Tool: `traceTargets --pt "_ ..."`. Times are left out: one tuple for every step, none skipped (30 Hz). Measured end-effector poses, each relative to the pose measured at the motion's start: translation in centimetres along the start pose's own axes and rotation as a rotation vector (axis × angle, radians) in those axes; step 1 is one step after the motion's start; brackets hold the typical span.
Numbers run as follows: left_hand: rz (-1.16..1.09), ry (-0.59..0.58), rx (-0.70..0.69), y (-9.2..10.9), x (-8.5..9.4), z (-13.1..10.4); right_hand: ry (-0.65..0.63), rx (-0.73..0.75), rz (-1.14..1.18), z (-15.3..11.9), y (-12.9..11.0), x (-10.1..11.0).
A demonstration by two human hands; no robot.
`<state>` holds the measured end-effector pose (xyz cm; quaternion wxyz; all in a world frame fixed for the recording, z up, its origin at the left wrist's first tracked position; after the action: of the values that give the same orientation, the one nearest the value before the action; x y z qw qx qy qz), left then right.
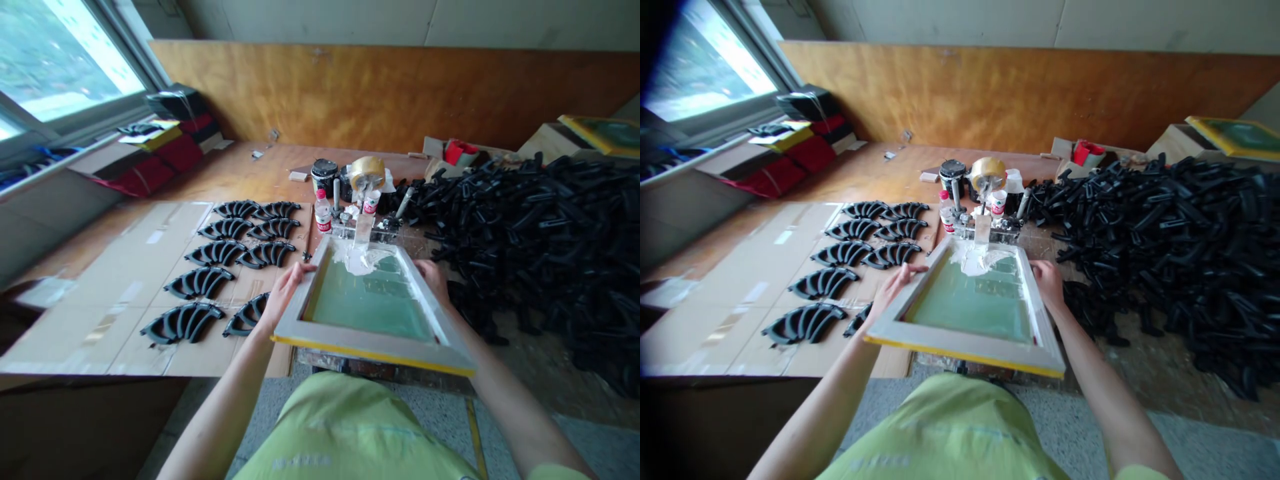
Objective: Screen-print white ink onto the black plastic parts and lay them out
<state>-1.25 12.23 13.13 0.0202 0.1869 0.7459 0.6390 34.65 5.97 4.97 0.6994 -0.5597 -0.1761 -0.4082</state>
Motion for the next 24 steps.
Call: traceTargets --pt "0.002 -0.035 0.066 -1.6 -0.1 -0.6 0.06 -0.001 -0.001 0.9 -0.3 0.7" --pt "-0.009 -0.066 0.122 -3.3 -0.3 -1.1 0.103 0.026 0.002 2.0 -1.0 0.9" --pt "-0.027 -0.082 0.165 -5.0 -0.7 -1.4 0.126 0.077 0.003 3.2 -2.2 0.7" --pt "-0.04 -0.078 0.192 -6.5 -1.0 -1.5 0.126 0.142 -0.004 4.4 -3.6 0.1" --pt "-0.042 -0.061 0.205 -7.9 -1.4 -1.6 0.097 0.211 -0.021 5.7 -5.1 -0.9" --pt "-0.03 -0.04 0.209 -9.2 -1.8 -1.5 0.05 0.259 -0.054 6.8 -6.6 -2.1" --pt "-0.009 -0.019 0.205 -10.2 -2.1 -1.3 -0.012 0.283 -0.095 7.8 -7.8 -3.3" --pt "0.017 -0.003 0.196 -11.0 -2.4 -1.2 -0.083 0.282 -0.139 8.5 -8.8 -4.5" --pt "0.04 0.004 0.187 -11.6 -2.6 -1.0 -0.16 0.261 -0.183 9.0 -9.5 -5.5" --pt "0.057 0.005 0.18 -12.1 -2.7 -0.8 -0.234 0.229 -0.223 9.1 -9.8 -6.4" --pt "0.068 0.002 0.176 -12.4 -2.7 -0.7 -0.29 0.196 -0.254 8.9 -10.0 -7.0" --pt "0.077 0.0 0.177 -12.6 -2.7 -0.6 -0.331 0.178 -0.276 8.3 -10.0 -7.4" --pt "0.084 0.0 0.178 -12.7 -2.7 -0.6 -0.358 0.182 -0.29 7.5 -9.9 -7.6" --pt "0.092 -0.001 0.179 -12.8 -2.6 -0.5 -0.378 0.211 -0.294 6.5 -9.9 -7.6" --pt "0.098 0.0 0.18 -12.8 -2.5 -0.5 -0.398 0.26 -0.288 5.3 -9.8 -7.4" --pt "0.102 -0.002 0.18 -12.9 -2.5 -0.5 -0.426 0.322 -0.272 4.1 -9.8 -7.1" --pt "0.104 -0.003 0.18 -12.9 -2.5 -0.5 -0.46 0.385 -0.247 3.0 -9.8 -6.6" --pt "0.104 -0.003 0.18 -13.0 -2.5 -0.5 -0.495 0.442 -0.213 2.1 -9.9 -6.1" --pt "0.106 -0.002 0.179 -13.0 -2.5 -0.5 -0.529 0.489 -0.175 1.5 -9.9 -5.6" --pt "0.111 -0.001 0.175 -13.0 -2.5 -0.5 -0.563 0.522 -0.138 1.2 -10.0 -5.1" --pt "0.118 0.0 0.169 -13.0 -2.5 -0.6 -0.595 0.538 -0.107 1.3 -10.0 -4.7" --pt "0.126 0.002 0.162 -12.9 -2.5 -0.6 -0.618 0.534 -0.084 1.5 -10.1 -4.4" --pt "0.132 0.003 0.159 -12.8 -2.5 -0.6 -0.619 0.513 -0.071 1.9 -10.1 -4.3" --pt "0.132 0.003 0.159 -12.6 -2.5 -0.7 -0.589 0.48 -0.068 2.4 -10.0 -4.4"
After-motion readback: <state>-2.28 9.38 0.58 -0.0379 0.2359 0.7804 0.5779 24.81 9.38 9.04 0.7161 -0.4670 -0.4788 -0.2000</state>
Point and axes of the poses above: each hand's wrist, its own z-axis towards the middle knuckle, its own x-axis out of the back of the hand, y = z × x, the point moved 2 cm from there along z, towards the middle knuckle, and after that the axes turned 11 degrees about z, right-handed, at the moved point
